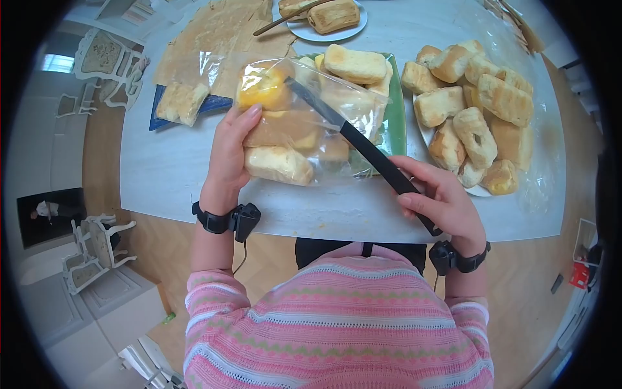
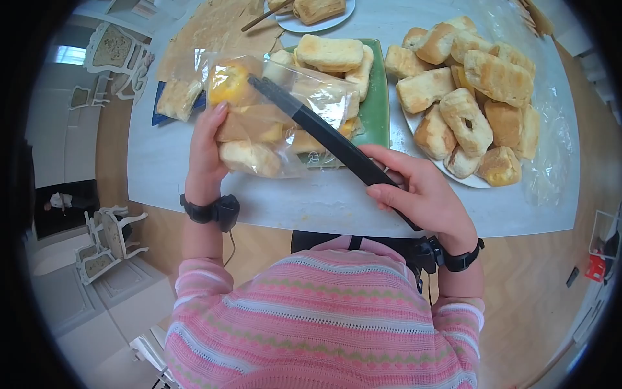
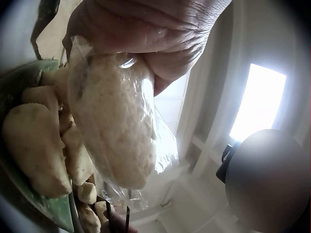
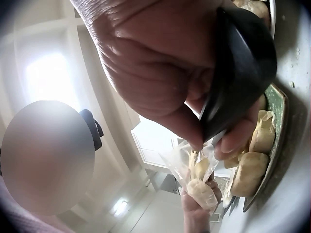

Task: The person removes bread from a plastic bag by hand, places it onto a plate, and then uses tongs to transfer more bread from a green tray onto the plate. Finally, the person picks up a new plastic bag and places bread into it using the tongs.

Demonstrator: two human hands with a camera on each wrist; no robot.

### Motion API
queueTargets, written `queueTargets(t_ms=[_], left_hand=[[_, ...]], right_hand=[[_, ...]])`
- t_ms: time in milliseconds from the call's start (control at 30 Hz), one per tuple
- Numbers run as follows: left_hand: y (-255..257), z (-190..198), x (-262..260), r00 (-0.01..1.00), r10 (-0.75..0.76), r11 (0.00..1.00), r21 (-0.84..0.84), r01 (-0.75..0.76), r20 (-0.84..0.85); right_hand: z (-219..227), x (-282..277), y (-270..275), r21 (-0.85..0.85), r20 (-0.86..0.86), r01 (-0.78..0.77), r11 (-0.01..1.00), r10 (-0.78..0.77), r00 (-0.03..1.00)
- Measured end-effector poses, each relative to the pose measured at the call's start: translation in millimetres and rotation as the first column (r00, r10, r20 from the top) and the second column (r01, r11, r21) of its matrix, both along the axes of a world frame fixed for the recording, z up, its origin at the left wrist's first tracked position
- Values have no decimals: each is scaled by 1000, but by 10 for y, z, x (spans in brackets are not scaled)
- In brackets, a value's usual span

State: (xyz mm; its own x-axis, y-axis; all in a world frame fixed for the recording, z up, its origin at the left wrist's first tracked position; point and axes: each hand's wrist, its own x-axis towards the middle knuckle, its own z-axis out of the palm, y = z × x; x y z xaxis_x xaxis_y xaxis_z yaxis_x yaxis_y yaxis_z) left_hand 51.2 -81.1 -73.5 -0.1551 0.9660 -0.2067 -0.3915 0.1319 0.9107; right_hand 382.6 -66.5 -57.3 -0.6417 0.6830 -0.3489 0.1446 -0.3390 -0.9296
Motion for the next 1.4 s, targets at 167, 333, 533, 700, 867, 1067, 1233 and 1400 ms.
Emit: queueTargets(t_ms=[167,333,533,700,867,1067,1233,1400], left_hand=[[-16,6,14,992,-119,993,5,119,31],[-41,-18,0,985,-163,987,13,162,57],[-52,-16,-24,988,-135,990,45,132,77],[-44,-8,-199,990,-99,995,29,96,105],[15,4,-431,994,3,999,34,-7,112],[-20,-12,-770,980,133,989,39,-140,146],[-93,-78,-939,937,239,968,16,-251,254],[-149,-142,-888,910,237,968,2,-253,340]], right_hand=[[101,-110,45,-80,-44,-26,996,22,999],[-11,-138,53,-8,-4,-10,1000,10,1000],[-29,-90,32,12,42,68,998,-68,997],[-67,5,17,-4,-2,117,993,-117,993],[-93,161,8,-16,6,214,977,-214,977],[-78,257,-25,38,12,317,948,-318,948],[-21,203,-8,122,75,317,941,-327,942],[-9,141,44,225,151,284,932,-322,935]])
